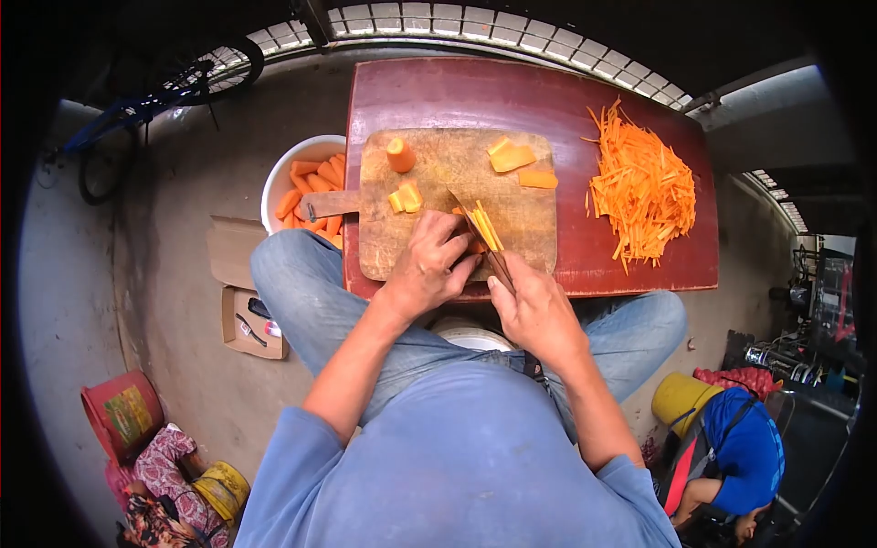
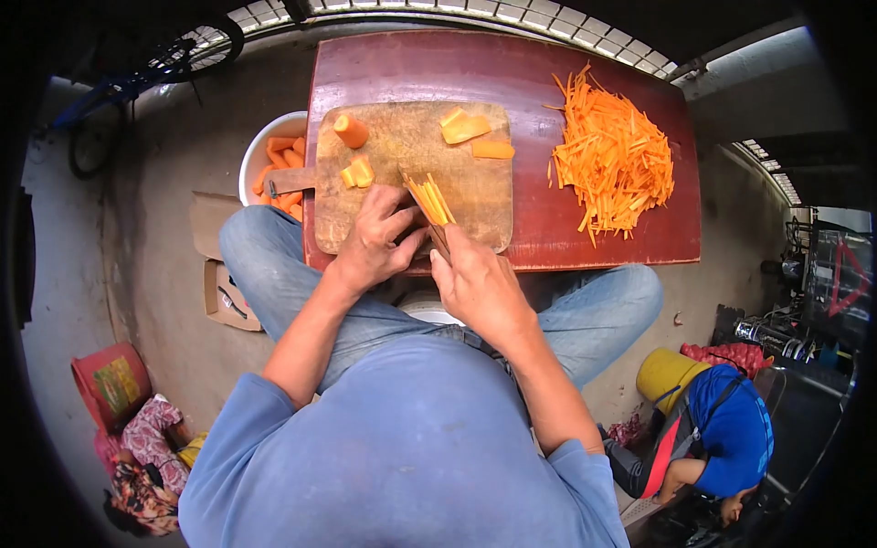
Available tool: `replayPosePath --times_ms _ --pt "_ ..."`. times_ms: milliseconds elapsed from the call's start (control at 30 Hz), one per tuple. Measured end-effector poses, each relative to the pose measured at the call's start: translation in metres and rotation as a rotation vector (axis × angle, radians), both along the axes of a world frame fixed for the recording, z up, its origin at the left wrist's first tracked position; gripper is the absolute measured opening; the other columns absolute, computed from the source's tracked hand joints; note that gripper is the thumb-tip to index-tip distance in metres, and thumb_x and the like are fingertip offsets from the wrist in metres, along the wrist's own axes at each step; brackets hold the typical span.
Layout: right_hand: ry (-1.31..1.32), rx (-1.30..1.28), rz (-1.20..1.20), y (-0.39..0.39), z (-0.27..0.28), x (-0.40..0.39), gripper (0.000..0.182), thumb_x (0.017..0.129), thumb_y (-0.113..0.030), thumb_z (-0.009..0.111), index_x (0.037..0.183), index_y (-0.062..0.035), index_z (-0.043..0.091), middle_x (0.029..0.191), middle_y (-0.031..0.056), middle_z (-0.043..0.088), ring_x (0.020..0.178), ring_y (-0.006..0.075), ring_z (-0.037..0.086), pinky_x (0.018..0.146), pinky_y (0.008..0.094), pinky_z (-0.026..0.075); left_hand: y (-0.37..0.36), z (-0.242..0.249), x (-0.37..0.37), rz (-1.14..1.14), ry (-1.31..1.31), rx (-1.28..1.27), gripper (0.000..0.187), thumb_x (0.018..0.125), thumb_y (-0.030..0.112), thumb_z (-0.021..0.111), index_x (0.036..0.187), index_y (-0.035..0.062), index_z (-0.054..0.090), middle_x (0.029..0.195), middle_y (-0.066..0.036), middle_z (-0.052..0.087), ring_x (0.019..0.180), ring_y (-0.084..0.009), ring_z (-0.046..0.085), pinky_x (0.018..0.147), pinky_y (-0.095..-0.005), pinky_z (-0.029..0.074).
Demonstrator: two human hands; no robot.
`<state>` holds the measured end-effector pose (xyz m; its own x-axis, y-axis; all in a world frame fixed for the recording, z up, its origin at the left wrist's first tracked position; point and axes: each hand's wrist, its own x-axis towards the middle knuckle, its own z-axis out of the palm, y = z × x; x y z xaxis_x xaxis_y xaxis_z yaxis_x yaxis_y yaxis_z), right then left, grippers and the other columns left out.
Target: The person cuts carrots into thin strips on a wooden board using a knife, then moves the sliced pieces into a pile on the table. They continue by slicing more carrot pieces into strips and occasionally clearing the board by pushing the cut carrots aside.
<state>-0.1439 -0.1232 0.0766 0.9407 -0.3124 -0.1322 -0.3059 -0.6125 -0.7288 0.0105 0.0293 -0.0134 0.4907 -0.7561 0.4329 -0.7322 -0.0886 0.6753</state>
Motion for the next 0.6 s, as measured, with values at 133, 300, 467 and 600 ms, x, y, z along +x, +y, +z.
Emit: replayPosePath --times_ms 133,300,467,600 --pt "0.079 0.107 -0.002 -0.009 0.023 -0.008 0.023 0.107 -0.016 0.067 0.122 0.0007 0.062 0.094 0.0335 0.072 0.095 0.0575 0.070 0.080 0.0627 0.055 0.000 -0.003 -0.002 0.063 0.033 -0.043 0.035 0.074 0.005 0.094 0.107 0.0028 0.081 0.133 -0.020 0.068 0.121 -0.0406 0.065 0.104 -0.0486 0.054" --pt "0.103 0.144 -0.018 -0.012 0.028 -0.022 0.022 0.106 -0.014 0.068 0.121 0.0006 0.063 0.092 0.0325 0.070 0.092 0.0570 0.069 0.078 0.0597 0.054 -0.001 0.002 -0.003 0.152 -0.040 -0.001 0.035 0.074 0.010 0.097 0.106 0.0081 0.082 0.139 -0.020 0.067 0.127 -0.0403 0.064 0.107 -0.0513 0.050" --pt "0.079 0.159 -0.030 -0.010 0.041 -0.021 0.022 0.106 -0.013 0.068 0.123 0.0008 0.064 0.093 0.0322 0.070 0.093 0.0570 0.069 0.078 0.0594 0.054 0.001 -0.001 -0.004 0.157 -0.059 0.037 0.036 0.074 0.016 0.099 0.106 0.0102 0.083 0.138 -0.019 0.067 0.128 -0.0386 0.063 0.109 -0.0502 0.046" --pt "0.077 0.177 -0.036 -0.007 0.035 -0.018 0.023 0.107 -0.013 0.068 0.125 0.0007 0.064 0.094 0.0319 0.071 0.093 0.0573 0.069 0.078 0.0595 0.054 0.002 -0.003 -0.003 0.154 -0.034 0.041 0.037 0.074 0.017 0.099 0.108 0.0107 0.084 0.134 -0.017 0.068 0.126 -0.0380 0.064 0.109 -0.0510 0.046"
